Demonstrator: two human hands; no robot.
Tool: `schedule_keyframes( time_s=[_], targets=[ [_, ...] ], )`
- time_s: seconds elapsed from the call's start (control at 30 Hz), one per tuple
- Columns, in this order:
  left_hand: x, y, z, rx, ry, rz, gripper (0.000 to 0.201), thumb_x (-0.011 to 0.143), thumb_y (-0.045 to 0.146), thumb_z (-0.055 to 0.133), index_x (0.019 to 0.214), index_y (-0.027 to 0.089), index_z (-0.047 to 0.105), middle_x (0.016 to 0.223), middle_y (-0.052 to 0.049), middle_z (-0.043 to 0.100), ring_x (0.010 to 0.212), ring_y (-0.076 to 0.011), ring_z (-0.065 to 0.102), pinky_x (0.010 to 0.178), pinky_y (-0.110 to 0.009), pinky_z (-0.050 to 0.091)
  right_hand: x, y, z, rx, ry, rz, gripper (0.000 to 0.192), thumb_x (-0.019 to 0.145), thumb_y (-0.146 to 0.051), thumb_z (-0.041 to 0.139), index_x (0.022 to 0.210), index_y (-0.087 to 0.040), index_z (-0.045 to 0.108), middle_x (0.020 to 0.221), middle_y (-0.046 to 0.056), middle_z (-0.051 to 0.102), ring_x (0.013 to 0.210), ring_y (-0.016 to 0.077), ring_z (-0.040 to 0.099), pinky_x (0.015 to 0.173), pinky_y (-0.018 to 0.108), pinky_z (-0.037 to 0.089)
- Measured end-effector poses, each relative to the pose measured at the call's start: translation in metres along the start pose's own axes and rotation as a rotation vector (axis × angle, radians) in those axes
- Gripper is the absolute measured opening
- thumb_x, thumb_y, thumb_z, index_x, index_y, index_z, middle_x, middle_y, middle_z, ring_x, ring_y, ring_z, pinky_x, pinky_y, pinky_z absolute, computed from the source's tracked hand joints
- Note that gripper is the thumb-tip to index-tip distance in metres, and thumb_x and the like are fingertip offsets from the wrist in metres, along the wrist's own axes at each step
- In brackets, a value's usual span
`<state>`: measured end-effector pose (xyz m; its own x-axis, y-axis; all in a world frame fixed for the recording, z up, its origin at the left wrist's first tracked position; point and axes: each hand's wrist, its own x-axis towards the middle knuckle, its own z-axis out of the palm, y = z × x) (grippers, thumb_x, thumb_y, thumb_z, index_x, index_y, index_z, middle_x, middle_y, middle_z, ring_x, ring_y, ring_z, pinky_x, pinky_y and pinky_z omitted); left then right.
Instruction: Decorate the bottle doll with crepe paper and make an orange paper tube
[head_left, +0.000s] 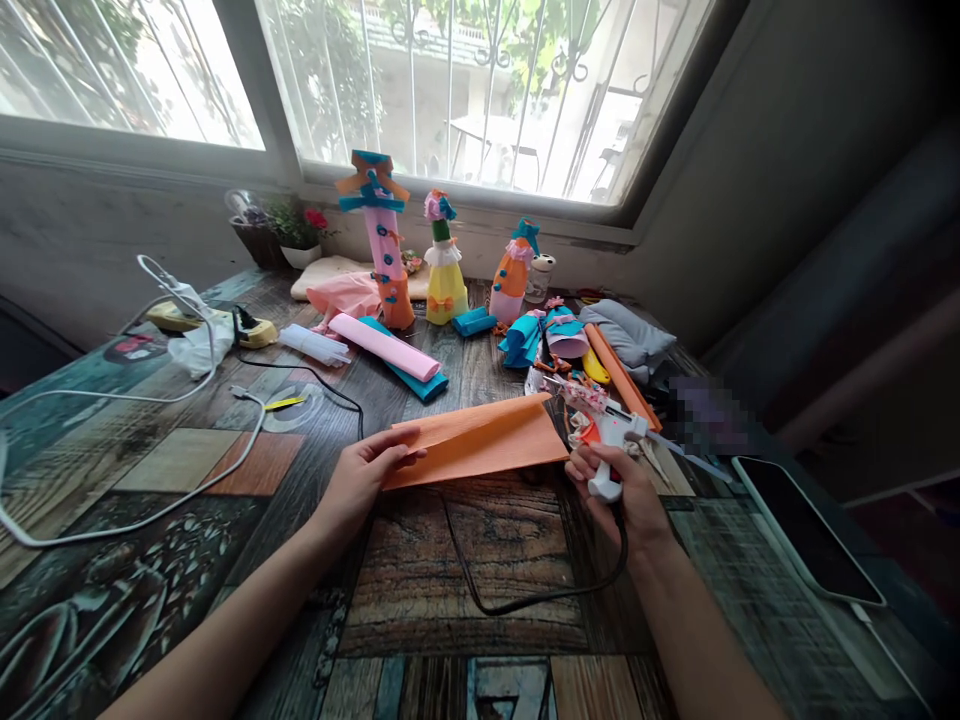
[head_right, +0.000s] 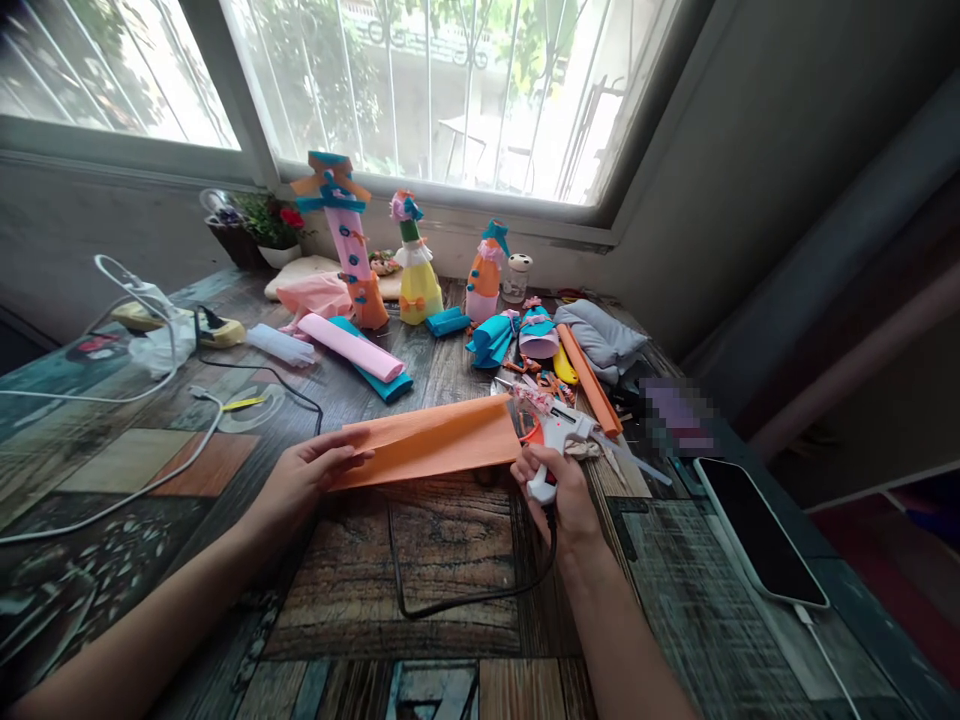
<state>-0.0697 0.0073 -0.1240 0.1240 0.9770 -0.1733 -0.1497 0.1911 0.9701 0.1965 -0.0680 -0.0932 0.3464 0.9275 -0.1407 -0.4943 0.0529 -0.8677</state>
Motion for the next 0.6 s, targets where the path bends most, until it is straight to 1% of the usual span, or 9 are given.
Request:
schedule_keyframes(
  time_s=[0.07,0.1,0.13,0.2,0.3,0.4,0.5,0.6],
  targets=[
    [0.000,-0.001,0.000,0.005,-0.012,0.007,0.029,0.063,0.031,0.073,0.089,0.016,0.075,0.094,-0.008,0.074,0.078,-0.0210,0.067,0.076,-0.031,0.050,-0.006,0.001,0.005,0.086,-0.054,0.088,0.019,0.061,-0.024,0.072,0.069,-0.015,0.057,0.053,-0.008,0.033,0.049,0.0060,0.030,0.049,0.019,0.036],
    [0.000,-0.001,-0.001,0.014,-0.015,0.013,0.029,0.065,0.031,0.071,0.089,0.016,0.076,0.094,-0.008,0.074,0.077,-0.0203,0.065,0.074,-0.030,0.049,-0.008,0.003,0.007,0.134,-0.086,0.133,0.020,0.062,-0.024,0.072,0.075,-0.013,0.062,0.053,-0.008,0.033,0.049,0.0057,0.029,0.048,0.018,0.035],
    [0.000,-0.001,-0.002,0.026,-0.016,0.021,0.028,0.066,0.030,0.070,0.089,0.016,0.076,0.091,-0.008,0.074,0.076,-0.0194,0.063,0.072,-0.029,0.047,-0.011,0.005,0.009,0.176,-0.121,0.171,0.021,0.064,-0.025,0.072,0.079,-0.012,0.064,0.052,-0.008,0.033,0.048,0.0056,0.029,0.048,0.018,0.034],
    [0.000,-0.002,-0.004,0.049,-0.014,0.036,0.026,0.067,0.028,0.068,0.089,0.017,0.077,0.087,-0.007,0.074,0.076,-0.0183,0.060,0.072,-0.027,0.045,-0.016,0.011,0.012,0.206,-0.181,0.212,0.019,0.068,-0.027,0.071,0.079,-0.012,0.067,0.051,-0.008,0.035,0.047,0.0053,0.030,0.048,0.018,0.034],
    [-0.003,-0.001,-0.003,0.050,-0.004,0.047,0.025,0.067,0.028,0.067,0.087,0.017,0.077,0.085,-0.006,0.074,0.081,-0.0198,0.057,0.078,-0.028,0.042,-0.023,0.022,0.016,0.091,-0.219,0.169,0.020,0.073,-0.032,0.069,0.080,-0.014,0.069,0.056,-0.005,0.045,0.051,0.0078,0.041,0.052,0.022,0.038],
    [-0.006,0.000,0.001,-0.015,0.000,0.037,0.024,0.067,0.032,0.067,0.083,0.017,0.078,0.089,-0.006,0.075,0.086,-0.0211,0.058,0.084,-0.029,0.043,-0.029,0.030,0.017,-0.110,-0.243,0.110,0.021,0.076,-0.035,0.067,0.086,-0.017,0.070,0.064,0.000,0.058,0.061,0.0131,0.052,0.059,0.026,0.040],
    [-0.008,0.002,0.006,-0.124,-0.030,0.007,0.026,0.065,0.034,0.068,0.082,0.016,0.078,0.093,-0.008,0.075,0.094,-0.0241,0.062,0.089,-0.032,0.045,-0.034,0.036,0.017,-0.277,-0.277,0.068,0.021,0.077,-0.036,0.065,0.085,-0.017,0.070,0.068,0.002,0.062,0.064,0.0154,0.054,0.065,0.028,0.041],
    [-0.008,0.001,0.009,-0.213,-0.054,-0.030,0.028,0.064,0.034,0.070,0.082,0.014,0.077,0.093,-0.011,0.075,0.097,-0.0276,0.064,0.092,-0.037,0.046,-0.038,0.039,0.017,-0.355,-0.301,0.086,0.024,0.075,-0.038,0.064,0.082,-0.017,0.070,0.071,0.003,0.063,0.065,0.0170,0.055,0.067,0.031,0.042]
  ],
)
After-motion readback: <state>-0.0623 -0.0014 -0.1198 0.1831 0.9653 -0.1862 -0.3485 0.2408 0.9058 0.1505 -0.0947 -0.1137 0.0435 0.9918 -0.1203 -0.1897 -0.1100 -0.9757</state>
